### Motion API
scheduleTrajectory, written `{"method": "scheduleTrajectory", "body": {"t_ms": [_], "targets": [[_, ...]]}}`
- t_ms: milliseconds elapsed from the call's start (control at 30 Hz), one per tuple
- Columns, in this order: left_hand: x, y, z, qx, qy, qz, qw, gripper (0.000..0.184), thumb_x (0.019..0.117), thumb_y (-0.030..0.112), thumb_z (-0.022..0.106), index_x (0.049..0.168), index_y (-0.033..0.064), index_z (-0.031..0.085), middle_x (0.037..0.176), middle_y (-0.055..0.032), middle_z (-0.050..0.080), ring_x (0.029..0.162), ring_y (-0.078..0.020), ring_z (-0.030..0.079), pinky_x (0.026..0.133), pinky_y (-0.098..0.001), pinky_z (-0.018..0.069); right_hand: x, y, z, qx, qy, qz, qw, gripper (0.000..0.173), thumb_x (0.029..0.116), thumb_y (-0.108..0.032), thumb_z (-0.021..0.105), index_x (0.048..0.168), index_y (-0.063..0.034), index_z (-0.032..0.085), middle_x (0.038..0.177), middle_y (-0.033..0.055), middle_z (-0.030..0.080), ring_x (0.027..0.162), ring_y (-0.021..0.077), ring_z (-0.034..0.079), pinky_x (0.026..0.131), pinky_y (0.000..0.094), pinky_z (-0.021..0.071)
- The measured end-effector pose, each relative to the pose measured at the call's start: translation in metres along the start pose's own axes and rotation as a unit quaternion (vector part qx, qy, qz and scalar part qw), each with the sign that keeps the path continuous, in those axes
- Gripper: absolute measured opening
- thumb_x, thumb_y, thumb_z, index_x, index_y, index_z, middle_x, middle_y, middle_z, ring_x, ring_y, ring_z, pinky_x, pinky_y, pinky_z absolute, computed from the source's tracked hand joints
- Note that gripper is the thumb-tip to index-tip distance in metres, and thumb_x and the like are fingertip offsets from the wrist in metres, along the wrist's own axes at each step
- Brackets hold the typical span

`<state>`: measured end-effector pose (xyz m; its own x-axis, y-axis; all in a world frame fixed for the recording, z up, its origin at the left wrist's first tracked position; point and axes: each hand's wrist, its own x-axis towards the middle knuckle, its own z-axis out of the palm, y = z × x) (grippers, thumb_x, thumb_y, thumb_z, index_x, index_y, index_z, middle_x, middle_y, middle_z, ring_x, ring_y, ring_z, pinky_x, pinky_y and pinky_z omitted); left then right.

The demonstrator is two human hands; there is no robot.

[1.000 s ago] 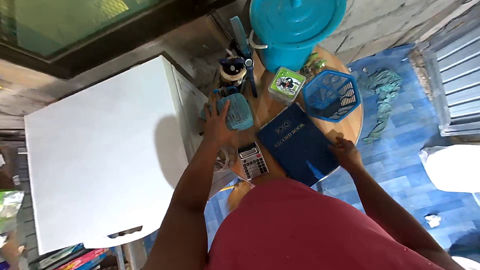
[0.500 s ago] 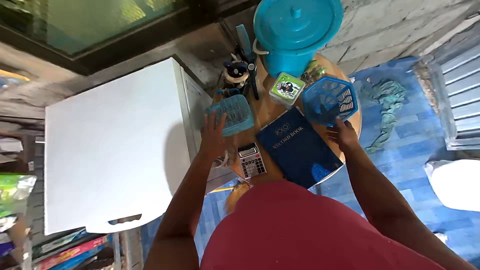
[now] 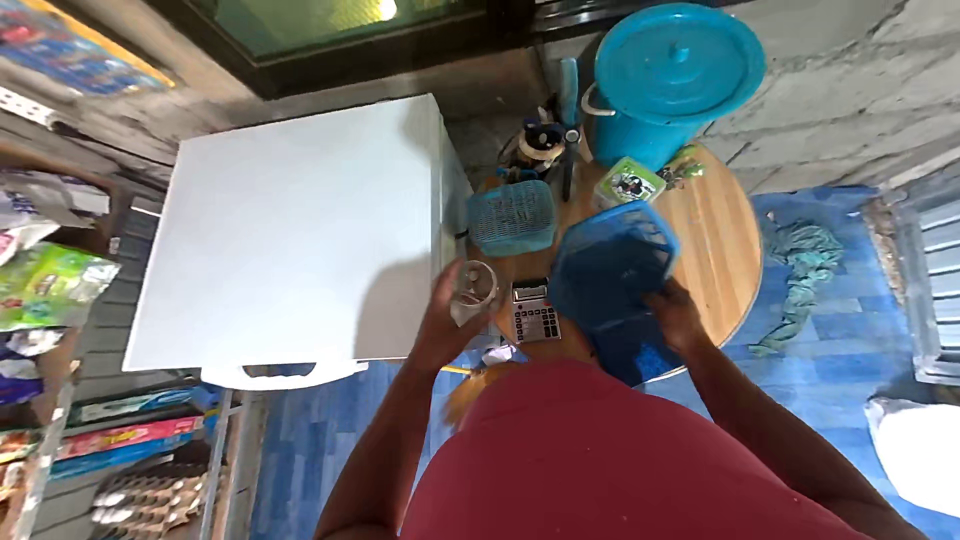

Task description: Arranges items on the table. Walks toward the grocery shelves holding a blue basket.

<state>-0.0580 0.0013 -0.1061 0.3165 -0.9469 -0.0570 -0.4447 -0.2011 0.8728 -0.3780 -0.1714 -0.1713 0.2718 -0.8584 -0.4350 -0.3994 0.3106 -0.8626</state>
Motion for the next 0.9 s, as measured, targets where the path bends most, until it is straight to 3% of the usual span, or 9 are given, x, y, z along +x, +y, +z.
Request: {"method": "scheduleTrajectory", "body": {"t_ms": [100,167,233,300,367,467,633,733,900], "targets": [[-0.023,0.01,0.001,-0.078,-0.098,-0.061,0.99,0.106,0.0806,0.026,0.08,0.163,0.0073,0.016,0.151,-0.0158,0.05,0.126,-0.0194,0.061,0.101,-0.0393,0.0549,-0.036,-0.023,0.059,-0.05,-0.133,-0.078,0.987,0.038,0.1004,-0.006,0.059,0.135,0.0084,0.053,0.114,0.0212,0.068,0.102,0.0211,0.068,0.093,0.0403,0.0554],[-0.04,0.006,-0.012,-0.079,-0.052,-0.097,0.991,0.087,0.0886,0.015,0.074,0.159,0.0039,0.025,0.132,-0.0179,0.063,0.111,-0.0163,0.067,0.098,-0.0359,0.0562,-0.053,-0.025,0.097,0.0,-0.182,-0.116,0.976,0.045,0.1006,-0.012,0.061,0.14,0.0063,0.051,0.115,0.0169,0.07,0.103,0.0159,0.069,0.095,0.0355,0.0564],[-0.061,-0.007,-0.042,-0.108,0.01,-0.111,0.988,0.076,0.0914,0.01,0.066,0.157,0.0004,0.028,0.128,-0.0161,0.063,0.107,-0.0127,0.067,0.094,-0.0323,0.0574,-0.064,-0.019,0.124,0.048,-0.248,-0.133,0.958,0.045,0.1041,-0.019,0.056,0.141,0.0053,0.051,0.118,0.0141,0.068,0.104,0.0115,0.068,0.096,0.0309,0.0559],[-0.089,-0.025,-0.079,-0.154,0.064,-0.108,0.98,0.073,0.0907,0.013,0.063,0.152,-0.0047,0.028,0.126,-0.011,0.063,0.106,-0.007,0.066,0.093,-0.0277,0.0571,-0.068,-0.008,0.141,-0.035,-0.298,-0.151,0.942,0.054,0.1046,-0.028,0.054,0.149,0.0024,0.046,0.128,0.0175,0.065,0.113,0.0188,0.066,0.101,0.0362,0.0524],[-0.122,-0.039,-0.114,-0.194,0.129,-0.144,0.962,0.065,0.0912,0.018,0.06,0.146,-0.0048,0.033,0.115,-0.0036,0.065,0.098,-0.0038,0.066,0.087,-0.0258,0.0582,-0.065,0.011,0.153,-0.203,-0.285,-0.145,0.926,0.061,0.1033,-0.038,0.06,0.152,-0.0033,0.047,0.147,0.0225,0.054,0.135,0.0345,0.053,0.114,0.0523,0.0408],[-0.174,-0.062,-0.157,-0.279,0.216,-0.16,0.922,0.03,0.1005,0.023,0.047,0.126,0.0093,0.048,0.096,0.0068,0.073,0.087,-0.0043,0.072,0.077,-0.0268,0.0628,-0.065,0.044,0.168,-0.364,-0.233,-0.119,0.894,0.064,0.0979,-0.042,0.067,0.15,-0.0076,0.052,0.16,0.0278,0.036,0.147,0.0504,0.032,0.115,0.071,0.0284],[-0.217,-0.088,-0.191,-0.368,0.345,-0.16,0.849,0.04,0.1116,0.037,0.02,0.124,0.0181,0.052,0.104,0.0037,0.071,0.095,-0.0103,0.071,0.08,-0.0336,0.0626,-0.062,0.045,0.176,-0.371,-0.205,-0.113,0.899,0.059,0.0988,-0.041,0.067,0.148,-0.0102,0.055,0.162,0.0233,0.035,0.148,0.0463,0.033,0.115,0.0679,0.0309],[-0.217,-0.091,-0.19,-0.397,0.407,-0.211,0.795,0.046,0.1099,0.049,0.019,0.122,0.0191,0.053,0.1,-0.0014,0.071,0.083,-0.0167,0.072,0.064,-0.0373,0.0624,-0.047,0.028,0.174,-0.394,-0.208,-0.115,0.888,0.06,0.0998,-0.041,0.066,0.149,-0.0097,0.053,0.163,0.024,0.033,0.148,0.0464,0.033,0.116,0.0665,0.0315],[-0.194,-0.067,-0.162,-0.436,0.425,-0.201,0.767,0.047,0.1106,0.046,0.019,0.125,0.0168,0.053,0.105,-0.0047,0.071,0.092,-0.0209,0.073,0.071,-0.0428,0.0634,-0.015,0.012,0.156,-0.378,-0.19,-0.185,0.887,0.056,0.0984,-0.035,0.068,0.146,-0.0068,0.056,0.16,0.0242,0.037,0.146,0.0439,0.038,0.117,0.0621,0.0347]]}}
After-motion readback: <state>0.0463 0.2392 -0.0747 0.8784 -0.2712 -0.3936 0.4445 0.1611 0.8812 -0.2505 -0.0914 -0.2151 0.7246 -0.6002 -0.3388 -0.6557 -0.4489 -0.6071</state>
